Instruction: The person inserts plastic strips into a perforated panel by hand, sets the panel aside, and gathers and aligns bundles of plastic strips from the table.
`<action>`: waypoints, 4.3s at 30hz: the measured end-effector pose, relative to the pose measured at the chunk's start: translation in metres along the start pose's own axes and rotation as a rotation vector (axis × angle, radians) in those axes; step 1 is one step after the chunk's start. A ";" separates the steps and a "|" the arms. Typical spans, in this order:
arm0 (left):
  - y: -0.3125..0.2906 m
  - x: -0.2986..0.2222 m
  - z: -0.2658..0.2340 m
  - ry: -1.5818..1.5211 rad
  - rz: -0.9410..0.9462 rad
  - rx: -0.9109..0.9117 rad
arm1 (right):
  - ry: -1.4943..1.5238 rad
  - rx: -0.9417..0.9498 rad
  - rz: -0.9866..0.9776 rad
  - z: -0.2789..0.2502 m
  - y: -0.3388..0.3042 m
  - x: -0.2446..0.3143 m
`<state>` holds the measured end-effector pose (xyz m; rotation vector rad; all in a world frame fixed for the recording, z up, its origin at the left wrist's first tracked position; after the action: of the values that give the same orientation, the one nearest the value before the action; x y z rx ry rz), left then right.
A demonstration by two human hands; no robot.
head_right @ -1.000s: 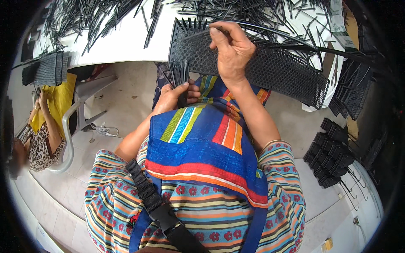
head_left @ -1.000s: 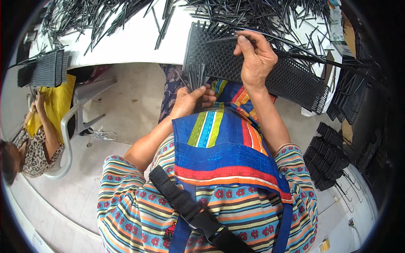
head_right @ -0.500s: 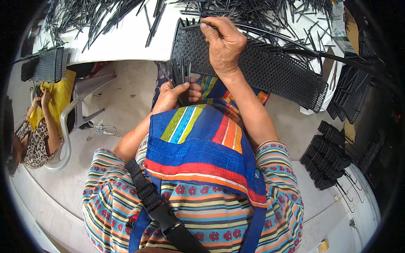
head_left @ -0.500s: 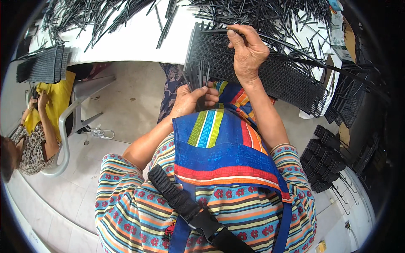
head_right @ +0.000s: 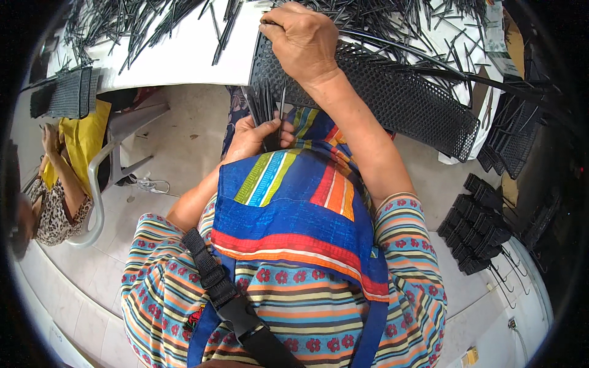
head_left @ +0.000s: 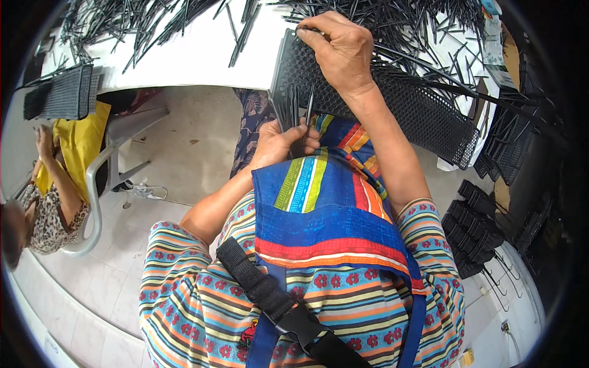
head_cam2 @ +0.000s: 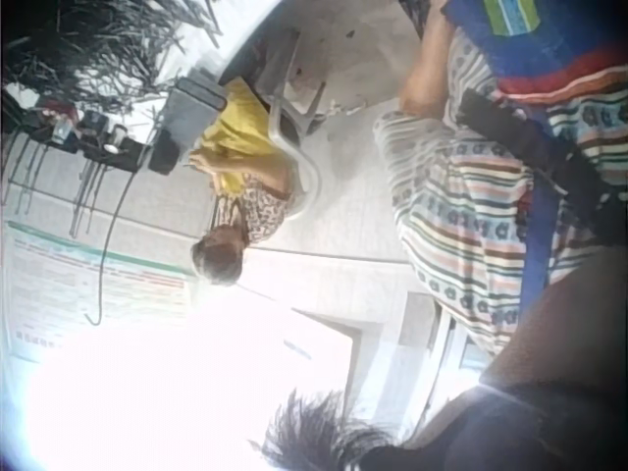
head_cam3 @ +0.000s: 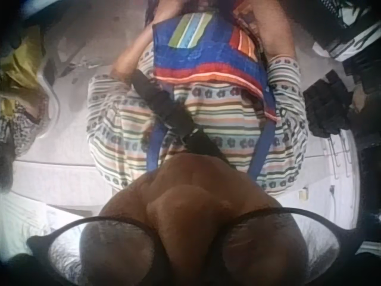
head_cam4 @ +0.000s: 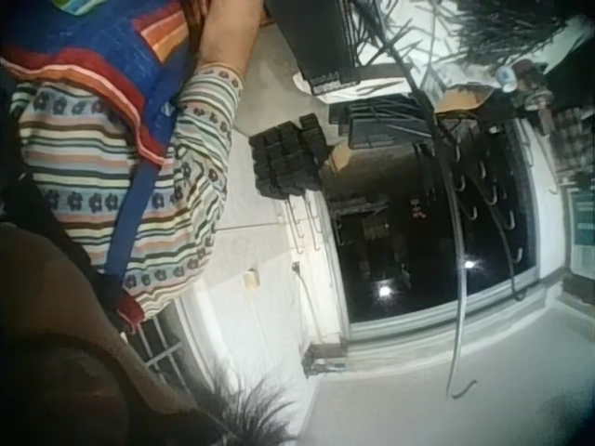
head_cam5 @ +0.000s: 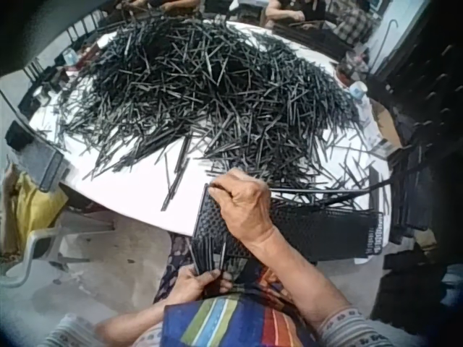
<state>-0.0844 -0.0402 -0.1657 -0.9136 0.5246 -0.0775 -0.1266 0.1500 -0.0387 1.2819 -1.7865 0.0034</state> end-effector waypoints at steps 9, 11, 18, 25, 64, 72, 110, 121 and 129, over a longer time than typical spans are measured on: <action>0.005 0.000 -0.001 -0.113 -0.016 -0.003 | -0.113 -0.010 -0.119 0.008 0.003 0.002; 0.006 -0.001 -0.003 -0.115 0.002 -0.012 | -0.131 -0.037 -0.166 0.003 0.003 0.009; 0.004 -0.002 -0.003 -0.154 0.014 0.050 | 0.154 0.518 0.559 0.016 -0.081 -0.045; -0.005 -0.004 0.022 -0.061 -0.087 0.208 | 0.855 0.354 0.984 0.026 -0.132 -0.044; -0.003 -0.011 0.017 0.124 0.048 0.122 | 0.816 0.258 1.001 0.020 -0.143 -0.043; 0.002 0.007 -0.004 -0.030 -0.088 0.041 | 0.767 -0.202 0.779 -0.031 -0.123 -0.054; 0.004 0.001 0.003 0.021 0.006 0.078 | -0.034 -0.157 0.082 -0.018 -0.024 -0.021; 0.008 0.003 0.003 -0.108 -0.022 0.087 | -0.214 -0.125 -0.137 -0.013 -0.016 -0.003; 0.000 0.000 0.014 -0.092 -0.030 0.175 | 0.407 0.470 0.782 0.018 -0.120 -0.051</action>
<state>-0.0782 -0.0294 -0.1588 -0.7499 0.4118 -0.1063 -0.0456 0.1242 -0.1393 0.7172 -1.8556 1.0916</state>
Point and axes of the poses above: each hand's wrist, its own y-axis towards the middle knuckle, its own z-axis out of the palm, x = y × z, the point moved 7 cm from there along y, towards the middle knuckle, and after that the axes turned 3 degrees about -z, right-handed, at the moved point
